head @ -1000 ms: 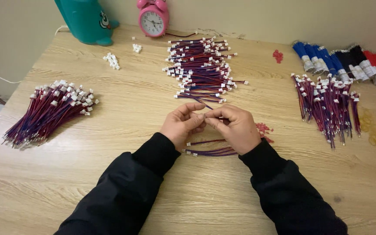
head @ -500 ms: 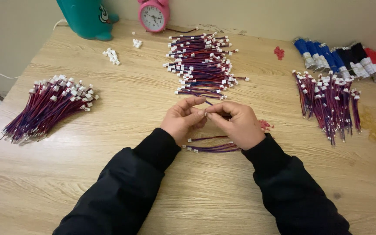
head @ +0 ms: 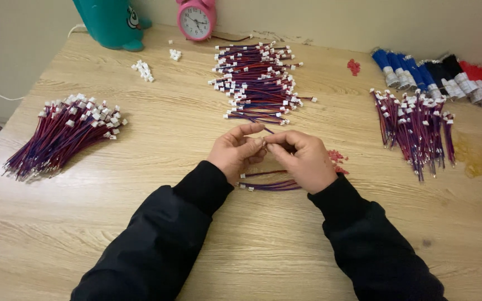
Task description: The person assembles wire harnesses by hand, inserting small white plastic connectors onto the ends of short, multi-colored wires. The person repeatedly picks up wires and connectors from piles on the table, attaches them, and places the finished harnesses into a growing stack.
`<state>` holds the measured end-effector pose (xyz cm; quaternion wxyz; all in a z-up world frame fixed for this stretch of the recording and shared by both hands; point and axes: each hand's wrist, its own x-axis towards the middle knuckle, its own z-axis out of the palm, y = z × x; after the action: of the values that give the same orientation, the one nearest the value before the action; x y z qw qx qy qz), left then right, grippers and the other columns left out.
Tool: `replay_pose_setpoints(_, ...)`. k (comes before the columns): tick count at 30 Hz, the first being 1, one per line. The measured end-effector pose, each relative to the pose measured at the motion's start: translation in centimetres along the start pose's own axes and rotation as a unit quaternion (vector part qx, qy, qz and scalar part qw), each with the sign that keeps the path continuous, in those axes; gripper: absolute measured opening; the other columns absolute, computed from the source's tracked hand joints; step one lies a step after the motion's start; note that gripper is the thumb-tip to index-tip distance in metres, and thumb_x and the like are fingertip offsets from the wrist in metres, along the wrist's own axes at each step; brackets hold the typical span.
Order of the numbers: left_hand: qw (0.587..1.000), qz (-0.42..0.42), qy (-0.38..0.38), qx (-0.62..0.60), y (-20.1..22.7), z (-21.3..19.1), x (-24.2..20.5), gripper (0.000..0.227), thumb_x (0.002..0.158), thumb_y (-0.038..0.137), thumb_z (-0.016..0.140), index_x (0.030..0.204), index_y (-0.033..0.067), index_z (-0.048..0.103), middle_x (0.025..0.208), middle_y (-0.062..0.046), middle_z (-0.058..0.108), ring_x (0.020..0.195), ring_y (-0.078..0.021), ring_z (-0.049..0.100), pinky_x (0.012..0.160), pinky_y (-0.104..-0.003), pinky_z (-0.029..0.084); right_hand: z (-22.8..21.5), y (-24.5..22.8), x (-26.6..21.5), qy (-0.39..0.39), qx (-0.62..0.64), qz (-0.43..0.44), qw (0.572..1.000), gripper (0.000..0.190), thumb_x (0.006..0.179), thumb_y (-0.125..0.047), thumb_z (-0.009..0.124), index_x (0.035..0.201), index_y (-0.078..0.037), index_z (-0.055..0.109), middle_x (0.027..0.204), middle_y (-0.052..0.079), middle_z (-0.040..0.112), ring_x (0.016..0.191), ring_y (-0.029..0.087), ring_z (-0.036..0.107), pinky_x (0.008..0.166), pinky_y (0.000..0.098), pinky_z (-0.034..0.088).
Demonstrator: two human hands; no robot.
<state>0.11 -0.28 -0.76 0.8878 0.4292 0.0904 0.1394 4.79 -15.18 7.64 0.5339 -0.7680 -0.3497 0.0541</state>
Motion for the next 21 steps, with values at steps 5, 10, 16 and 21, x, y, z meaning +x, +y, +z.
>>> replay_pose_setpoints(5,0.999,0.014,-0.001,0.042,-1.0,0.2,0.3,0.031,0.086,0.006,0.070,0.117,0.0036,0.065,0.082,-0.011,0.070,0.071,-0.0172,0.071,0.062,-0.025,0.062,0.3,0.8,0.1,0.015,-0.003,0.017,1.000,0.019,0.080,-0.003,0.072,0.096,-0.011,0.077,0.069,0.004,0.068,0.066,0.007,0.058,0.064,0.0245,0.051)
replay_pose_setpoints(10,0.993,0.036,0.004,0.111,-0.5,-0.3,0.6,0.026,0.088,0.007,0.069,0.113,0.0038,0.068,0.085,-0.013,0.071,0.075,-0.0169,0.071,0.066,-0.025,0.061,0.4,0.5,0.1,0.020,-0.009,0.031,0.999,0.019,0.079,-0.004,0.072,0.096,-0.013,0.078,0.071,0.003,0.072,0.066,0.006,0.062,0.065,0.0243,0.053)
replay_pose_setpoints(16,0.961,0.083,0.001,0.263,2.4,-3.4,2.5,0.027,0.087,0.004,0.069,0.114,0.0043,0.069,0.091,-0.015,0.072,0.076,-0.0178,0.068,0.067,-0.027,0.059,-0.1,-0.5,-0.5,0.028,-0.019,-0.001,0.999,0.019,0.082,-0.001,0.069,0.099,-0.008,0.076,0.080,0.012,0.074,0.072,0.013,0.067,0.064,0.0280,0.055)
replay_pose_setpoints(21,0.964,0.083,0.044,0.251,4.0,-5.4,3.4,0.024,0.088,0.015,0.071,0.112,0.0087,0.069,0.094,-0.012,0.072,0.076,-0.0167,0.070,0.064,-0.026,0.060,0.2,-0.2,-0.8,0.035,0.000,0.015,0.999,0.017,0.085,-0.005,0.069,0.100,-0.008,0.076,0.083,0.010,0.075,0.074,0.008,0.065,0.065,0.0245,0.054)
